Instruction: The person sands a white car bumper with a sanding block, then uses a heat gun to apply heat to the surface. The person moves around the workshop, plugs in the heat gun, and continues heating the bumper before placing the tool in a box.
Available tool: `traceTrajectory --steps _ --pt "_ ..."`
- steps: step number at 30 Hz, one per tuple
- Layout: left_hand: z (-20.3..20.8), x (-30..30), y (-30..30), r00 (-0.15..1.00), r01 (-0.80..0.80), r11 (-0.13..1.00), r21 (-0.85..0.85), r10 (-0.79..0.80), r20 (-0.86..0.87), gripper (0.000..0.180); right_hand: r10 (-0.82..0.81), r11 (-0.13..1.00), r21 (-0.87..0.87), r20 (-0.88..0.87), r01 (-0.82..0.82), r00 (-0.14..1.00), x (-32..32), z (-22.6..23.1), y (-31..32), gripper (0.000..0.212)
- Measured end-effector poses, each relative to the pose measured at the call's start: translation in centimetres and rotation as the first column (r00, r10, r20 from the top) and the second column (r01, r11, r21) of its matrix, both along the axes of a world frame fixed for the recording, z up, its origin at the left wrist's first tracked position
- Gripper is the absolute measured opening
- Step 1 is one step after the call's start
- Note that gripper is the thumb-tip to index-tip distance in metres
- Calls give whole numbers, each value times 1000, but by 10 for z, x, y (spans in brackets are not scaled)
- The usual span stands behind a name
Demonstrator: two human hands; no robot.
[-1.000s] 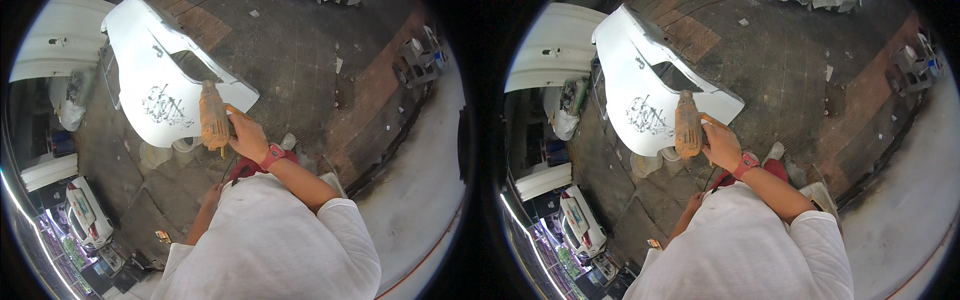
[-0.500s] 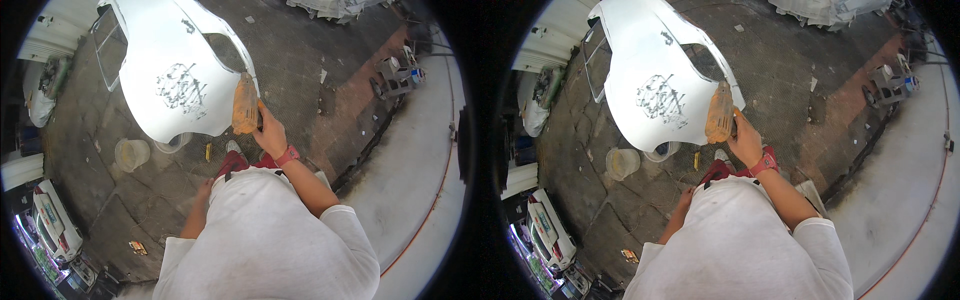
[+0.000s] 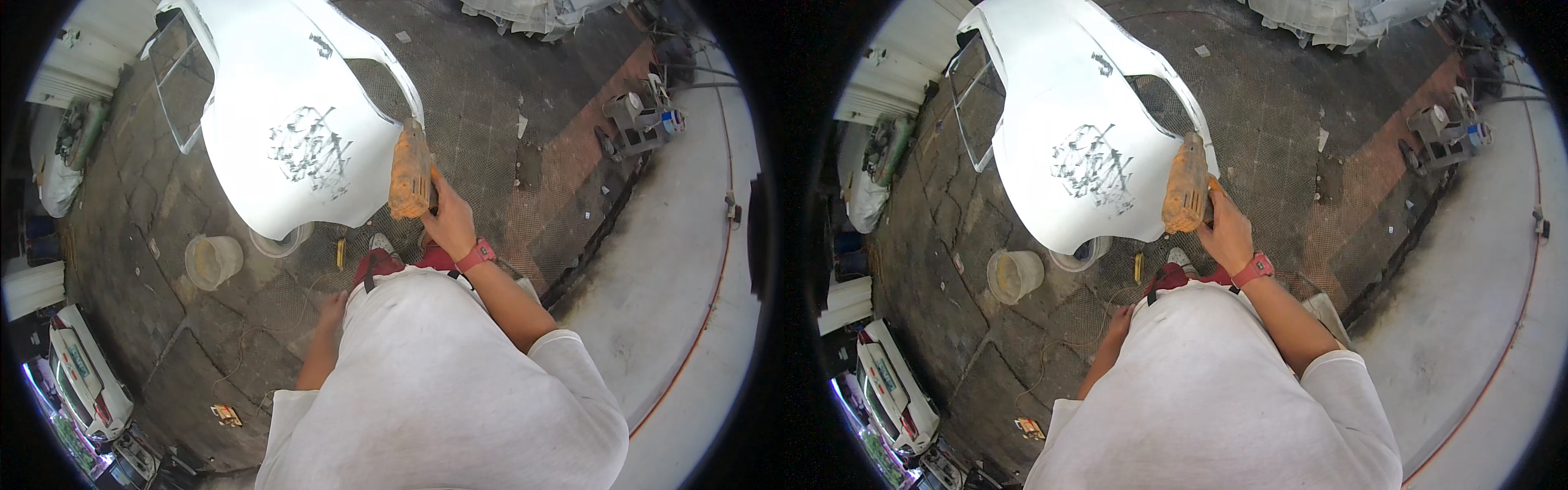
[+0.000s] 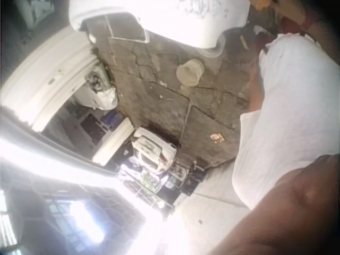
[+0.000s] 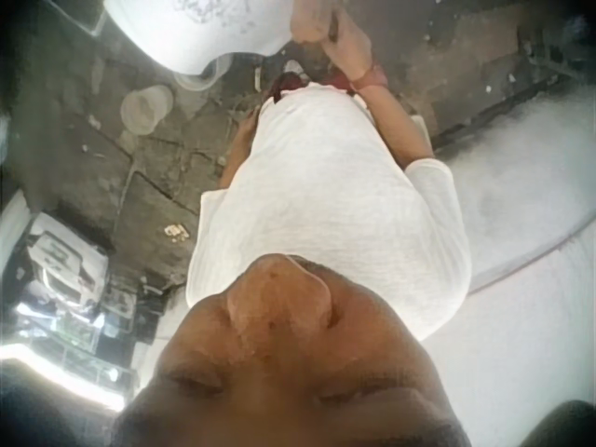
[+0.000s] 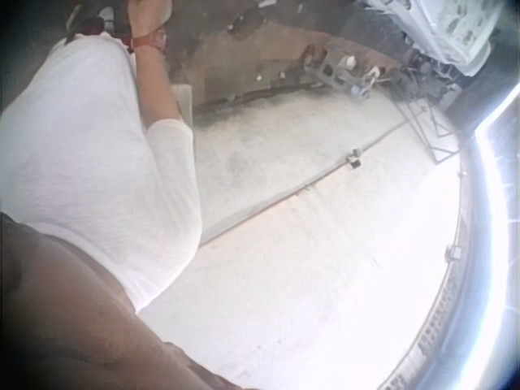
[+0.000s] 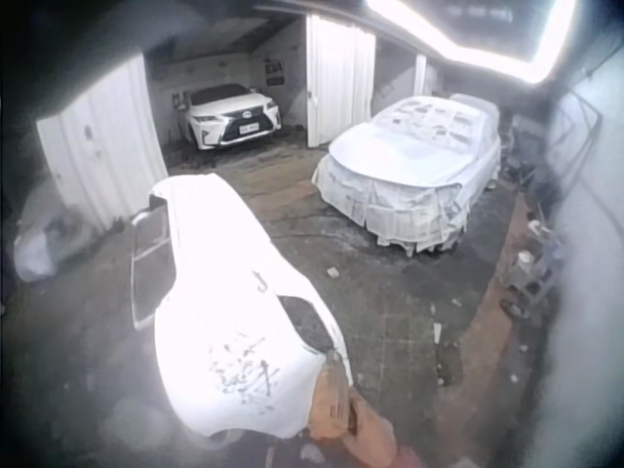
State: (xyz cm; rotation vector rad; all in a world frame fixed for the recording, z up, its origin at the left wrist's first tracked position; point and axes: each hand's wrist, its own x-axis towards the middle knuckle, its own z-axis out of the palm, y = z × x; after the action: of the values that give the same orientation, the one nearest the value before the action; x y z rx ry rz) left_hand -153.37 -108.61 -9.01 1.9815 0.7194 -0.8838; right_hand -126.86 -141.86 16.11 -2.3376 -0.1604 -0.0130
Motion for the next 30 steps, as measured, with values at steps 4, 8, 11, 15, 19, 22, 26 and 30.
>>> traceTrajectory --steps 4,8,11,15,19,22,26,30 --pt "3 12 -3 997 -71 997 -2 71 -27 55 -12 1000 13 -29 13 1000 0 10 0 68" --pt "17 26 -4 997 -83 994 -73 83 4 52 -31 999 -14 -85 30 996 -2 9 -6 75" --pt "-15 7 5 988 -154 985 -72 156 19 49 -19 1000 -16 -116 17 993 3 12 -1 72" --pt "-16 10 3 990 -142 987 -80 140 -35 50 -34 999 8 -43 34 999 9 20 5 64" --pt "-41 -6 8 987 -159 985 -63 158 -29 51 0 1000 25 -5 0 1000 30 29 20 62" --pt "-32 -1 5 995 -102 995 -25 101 -5 51 2 998 55 21 -3 1000 48 48 35 62" --pt "-6 8 3 991 -128 991 -43 127 -31 51 25 990 136 24 -28 999 71 71 56 60" --pt "47 31 -5 981 -168 984 -60 161 -110 51 34 971 234 60 -47 998 95 73 67 48"
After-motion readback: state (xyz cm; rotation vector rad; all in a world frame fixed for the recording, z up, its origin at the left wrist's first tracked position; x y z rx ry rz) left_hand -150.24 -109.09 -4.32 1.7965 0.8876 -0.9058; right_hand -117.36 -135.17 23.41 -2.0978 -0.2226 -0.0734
